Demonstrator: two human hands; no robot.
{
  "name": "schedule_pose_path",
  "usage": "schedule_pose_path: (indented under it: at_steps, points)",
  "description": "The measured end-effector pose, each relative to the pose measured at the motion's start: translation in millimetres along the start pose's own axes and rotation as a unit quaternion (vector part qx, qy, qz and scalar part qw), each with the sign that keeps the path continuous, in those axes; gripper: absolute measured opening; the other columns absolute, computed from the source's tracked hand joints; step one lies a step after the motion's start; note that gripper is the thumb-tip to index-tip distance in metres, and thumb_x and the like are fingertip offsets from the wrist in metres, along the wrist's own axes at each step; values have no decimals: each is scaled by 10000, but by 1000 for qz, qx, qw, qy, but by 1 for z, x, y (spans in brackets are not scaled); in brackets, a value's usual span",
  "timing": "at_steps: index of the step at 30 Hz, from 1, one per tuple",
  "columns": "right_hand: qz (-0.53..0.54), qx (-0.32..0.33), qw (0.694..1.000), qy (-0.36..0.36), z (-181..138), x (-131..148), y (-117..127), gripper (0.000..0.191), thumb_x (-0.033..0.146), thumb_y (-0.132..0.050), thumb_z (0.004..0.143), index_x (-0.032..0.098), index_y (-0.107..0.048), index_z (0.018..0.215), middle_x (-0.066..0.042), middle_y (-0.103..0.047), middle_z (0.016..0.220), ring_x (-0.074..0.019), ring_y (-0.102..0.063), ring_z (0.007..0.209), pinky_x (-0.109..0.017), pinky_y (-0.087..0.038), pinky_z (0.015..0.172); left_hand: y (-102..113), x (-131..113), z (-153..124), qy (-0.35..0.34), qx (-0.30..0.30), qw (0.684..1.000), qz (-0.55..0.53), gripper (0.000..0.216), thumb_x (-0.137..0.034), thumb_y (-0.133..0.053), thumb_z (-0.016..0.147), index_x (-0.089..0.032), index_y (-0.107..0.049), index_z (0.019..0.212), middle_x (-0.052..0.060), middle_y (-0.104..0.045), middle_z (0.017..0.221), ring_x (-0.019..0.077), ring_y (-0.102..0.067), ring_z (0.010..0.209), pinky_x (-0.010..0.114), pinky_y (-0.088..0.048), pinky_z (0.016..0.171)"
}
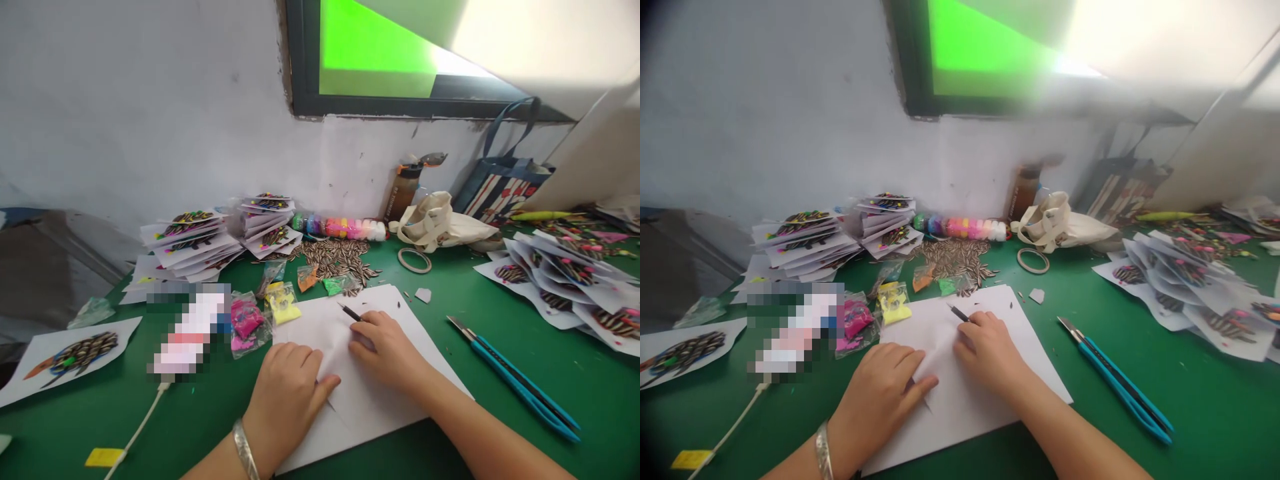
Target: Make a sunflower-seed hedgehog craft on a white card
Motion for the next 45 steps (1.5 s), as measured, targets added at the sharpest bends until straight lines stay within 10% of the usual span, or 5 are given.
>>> schedule_pose_path:
  at_steps: [12, 20, 26, 34, 45]
  points:
    - [56, 168, 977, 119, 41, 23, 12, 291, 64, -459, 822, 214, -698, 892, -40, -677, 950, -190, -611, 881, -312, -453, 798, 25, -37, -9, -171, -106, 979, -17, 321, -293, -573, 897, -114, -604, 1162, 159, -635, 1226, 319, -540, 1197, 519, -459, 1005]
    - [133, -5, 990, 42, 38, 15, 31, 345, 135, -502, 818, 233, -661, 1108, -75, -628, 1012, -208, -571, 906, -352, -444, 800, -25, -33, -10, -146, 39, 988, -36, 458, -439, -620, 855, -146, -601, 1206, 147, -617, 1288, 343, -549, 1209, 537, -456, 1028]
    - [499, 78, 862, -42, 1, 7, -2, 406, 56, -439, 659, 213, -580, 1005, -8, -611, 867, -153, -580, 840, -290, -450, 751, -29, -33, -9, -135, 65, 987, -50, 457, -396, -620, 862, -147, -577, 1243, 145, -608, 1291, 342, -505, 1258, 545, -406, 1074]
    - [213, -32, 976, -33, -8, -31, 0, 113, 139, -495, 802, 217, -465, 879, 22, -512, 752, -135, -488, 663, -275, -419, 646, -25, -34, -7, -151, 64, 986, -38, 360, -302, -570, 900, -173, -573, 1236, 135, -587, 1330, 319, -510, 1264, 522, -428, 1066]
    - [-62, -24, 991, 116, -18, 6, -3, 210, 23, -381, 839, 182, -515, 809, -54, -476, 854, -183, -448, 771, -298, -398, 686, -28, -21, -6, -121, 88, 989, -5, 465, -295, -596, 876, -192, -517, 1323, 175, -486, 1429, 343, -434, 1329, 543, -435, 1050]
Point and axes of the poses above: each hand's wrist, its own z-axis towards the middle knuckle, its own y-axis out of the back of the hand, x = y × z, the point moved 10 cm from there along z, towards the middle knuckle
